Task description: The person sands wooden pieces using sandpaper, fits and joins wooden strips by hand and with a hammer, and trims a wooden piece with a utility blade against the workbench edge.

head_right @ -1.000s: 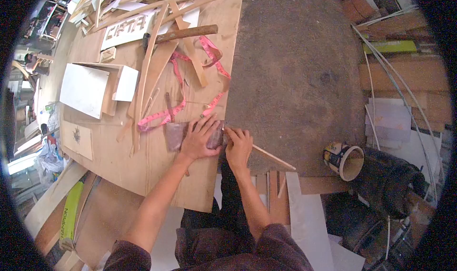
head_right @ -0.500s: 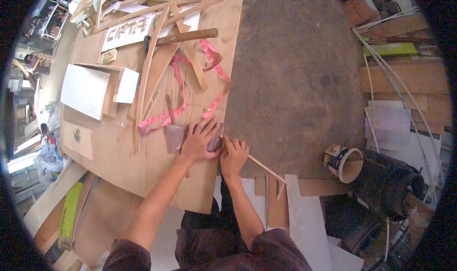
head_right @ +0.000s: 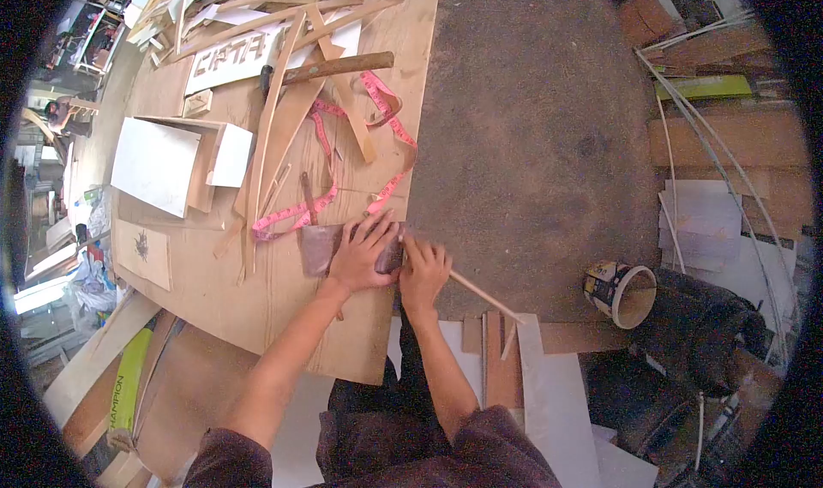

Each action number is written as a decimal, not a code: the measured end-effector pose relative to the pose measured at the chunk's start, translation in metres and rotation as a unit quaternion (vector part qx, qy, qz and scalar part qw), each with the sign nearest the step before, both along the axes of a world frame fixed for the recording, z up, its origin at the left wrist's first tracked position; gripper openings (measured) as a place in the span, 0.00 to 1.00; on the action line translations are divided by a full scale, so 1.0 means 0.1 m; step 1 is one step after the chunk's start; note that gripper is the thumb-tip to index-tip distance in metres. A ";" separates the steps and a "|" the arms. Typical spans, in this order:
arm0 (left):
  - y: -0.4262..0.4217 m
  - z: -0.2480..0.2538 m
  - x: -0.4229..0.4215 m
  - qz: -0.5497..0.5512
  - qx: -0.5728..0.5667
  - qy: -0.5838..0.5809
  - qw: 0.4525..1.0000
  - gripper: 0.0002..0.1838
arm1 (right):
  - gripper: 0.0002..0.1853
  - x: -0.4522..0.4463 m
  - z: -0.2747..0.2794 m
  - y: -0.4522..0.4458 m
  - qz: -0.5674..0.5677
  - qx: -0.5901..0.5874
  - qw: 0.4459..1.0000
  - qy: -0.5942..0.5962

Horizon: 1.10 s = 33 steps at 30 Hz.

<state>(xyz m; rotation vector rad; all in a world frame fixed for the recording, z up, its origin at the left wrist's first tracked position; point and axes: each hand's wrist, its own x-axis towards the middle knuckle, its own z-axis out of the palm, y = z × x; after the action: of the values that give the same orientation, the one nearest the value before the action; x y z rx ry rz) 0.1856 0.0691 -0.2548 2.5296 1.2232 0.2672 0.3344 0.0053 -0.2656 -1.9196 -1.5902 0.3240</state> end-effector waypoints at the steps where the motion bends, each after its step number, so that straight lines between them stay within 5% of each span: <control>1: -0.01 -0.01 0.00 0.001 -0.009 0.009 1.000 0.49 | 0.22 0.01 0.01 -0.06 0.014 -0.014 1.000 -0.012; 17: 0.00 -0.02 -0.02 -0.009 0.004 0.009 1.000 0.51 | 0.22 0.06 -0.02 0.08 0.020 0.028 0.999 -0.011; 19: -0.02 -0.02 -0.01 -0.016 -0.032 0.014 0.999 0.59 | 0.23 0.03 -0.03 -0.23 0.040 -0.019 0.999 -0.021; 23: -0.02 0.06 0.00 -0.016 -0.033 0.048 0.998 0.53 | 0.23 0.10 0.04 -0.13 0.074 -0.017 0.997 -0.033; 26: 0.00 0.03 -0.03 -0.023 -0.019 0.018 0.999 0.59 | 0.18 0.02 0.06 -0.08 0.029 0.017 0.999 -0.007; 33: -0.03 0.01 -0.01 -0.031 0.003 0.063 0.998 0.45 | 0.20 0.08 -0.01 -0.09 0.037 0.007 0.999 -0.028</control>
<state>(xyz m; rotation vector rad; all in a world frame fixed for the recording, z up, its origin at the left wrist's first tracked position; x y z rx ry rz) 0.1847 0.0664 -0.2541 2.6186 1.1886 0.0991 0.3421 -0.0034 -0.2666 -1.8779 -1.6981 0.2894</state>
